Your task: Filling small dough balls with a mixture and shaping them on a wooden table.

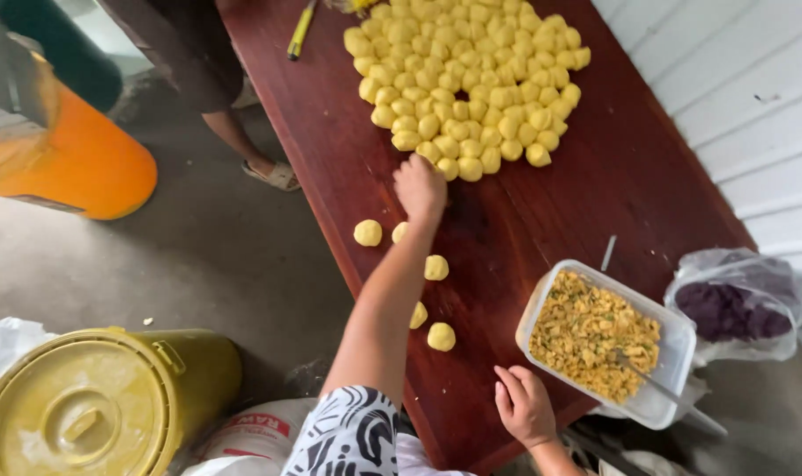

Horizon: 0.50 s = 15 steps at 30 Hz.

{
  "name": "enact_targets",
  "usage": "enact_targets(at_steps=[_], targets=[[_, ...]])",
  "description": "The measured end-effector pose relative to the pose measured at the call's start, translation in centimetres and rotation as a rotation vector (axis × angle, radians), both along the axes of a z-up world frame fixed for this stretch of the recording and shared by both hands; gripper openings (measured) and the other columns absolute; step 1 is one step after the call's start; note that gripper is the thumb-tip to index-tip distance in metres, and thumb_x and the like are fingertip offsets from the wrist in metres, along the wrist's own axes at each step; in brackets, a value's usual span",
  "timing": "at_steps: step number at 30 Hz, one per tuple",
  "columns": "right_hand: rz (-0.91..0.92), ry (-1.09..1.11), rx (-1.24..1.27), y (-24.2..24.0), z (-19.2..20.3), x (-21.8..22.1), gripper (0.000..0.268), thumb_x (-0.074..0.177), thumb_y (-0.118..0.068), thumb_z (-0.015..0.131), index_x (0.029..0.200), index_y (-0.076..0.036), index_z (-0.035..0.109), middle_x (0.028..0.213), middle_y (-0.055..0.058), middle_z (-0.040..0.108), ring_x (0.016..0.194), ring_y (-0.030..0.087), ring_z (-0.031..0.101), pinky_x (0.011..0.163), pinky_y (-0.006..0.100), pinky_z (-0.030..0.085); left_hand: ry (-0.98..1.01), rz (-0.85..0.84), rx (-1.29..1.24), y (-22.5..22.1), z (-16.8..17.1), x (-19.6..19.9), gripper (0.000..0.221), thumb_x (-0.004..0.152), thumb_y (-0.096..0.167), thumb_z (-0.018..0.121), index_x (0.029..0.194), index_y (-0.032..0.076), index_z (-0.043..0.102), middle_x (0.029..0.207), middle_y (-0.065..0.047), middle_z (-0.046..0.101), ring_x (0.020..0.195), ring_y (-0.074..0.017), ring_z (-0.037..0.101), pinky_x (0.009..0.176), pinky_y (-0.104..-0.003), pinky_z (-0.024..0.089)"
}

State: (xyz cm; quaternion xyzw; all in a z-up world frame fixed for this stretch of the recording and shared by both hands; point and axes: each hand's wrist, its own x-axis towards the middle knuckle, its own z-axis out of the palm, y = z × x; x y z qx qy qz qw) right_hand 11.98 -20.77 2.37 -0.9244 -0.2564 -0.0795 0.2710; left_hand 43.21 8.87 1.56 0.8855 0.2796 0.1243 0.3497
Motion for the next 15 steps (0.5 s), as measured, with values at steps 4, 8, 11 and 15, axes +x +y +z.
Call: enact_targets(at_steps=[4, 8, 11, 15], targets=[[-0.01, 0.043, 0.007, -0.1, 0.3, -0.5, 0.026, 0.091, -0.016, 0.066, 0.114, -0.004, 0.071, 0.105, 0.014, 0.064, 0.095, 0.033, 0.065, 0.083, 0.042, 0.055, -0.404, -0.018, -0.288, -1.9, 2.2, -3.6, 0.034, 0.087, 0.01, 0.068, 0.12, 0.007, 0.059, 0.112, -0.017, 0.062, 0.103, -0.0336, 0.062, 0.09, -0.045, 0.054], [0.017, 0.021, 0.067, -0.5, 0.2, 0.0, 0.023, 0.092, -0.015, 0.066, 0.112, -0.005, 0.072, 0.104, 0.012, 0.066, 0.094, 0.031, 0.066, 0.083, 0.042, 0.055, -0.469, -0.221, -0.713, -3.8, 7.2, -16.1, 0.034, 0.092, 0.011, 0.067, 0.125, 0.006, 0.06, 0.116, -0.014, 0.063, 0.104, -0.0242, 0.062, 0.086, -0.037, 0.055], [0.104, -0.001, 0.143, -1.0, 0.3, 0.0, 0.02, 0.095, -0.013, 0.065, 0.112, -0.003, 0.071, 0.103, 0.013, 0.065, 0.095, 0.032, 0.066, 0.084, 0.042, 0.055, -0.261, -0.323, -1.101, -6.9, 7.1, -29.3, 0.025, 0.094, 0.015, 0.069, 0.117, 0.007, 0.067, 0.119, 0.0, 0.061, 0.103, -0.0098, 0.064, 0.084, -0.026, 0.058], [0.137, 0.001, 0.251, -1.0, 0.5, -0.1, 0.02, 0.093, -0.01, 0.065, 0.111, -0.002, 0.07, 0.101, 0.015, 0.064, 0.094, 0.034, 0.065, 0.083, 0.043, 0.054, -0.046, -0.406, -0.142, -8.7, 4.7, -40.0, 0.037, 0.08, 0.011, 0.076, 0.117, 0.013, 0.072, 0.117, -0.011, 0.062, 0.116, -0.0318, 0.059, 0.099, -0.046, 0.048]])
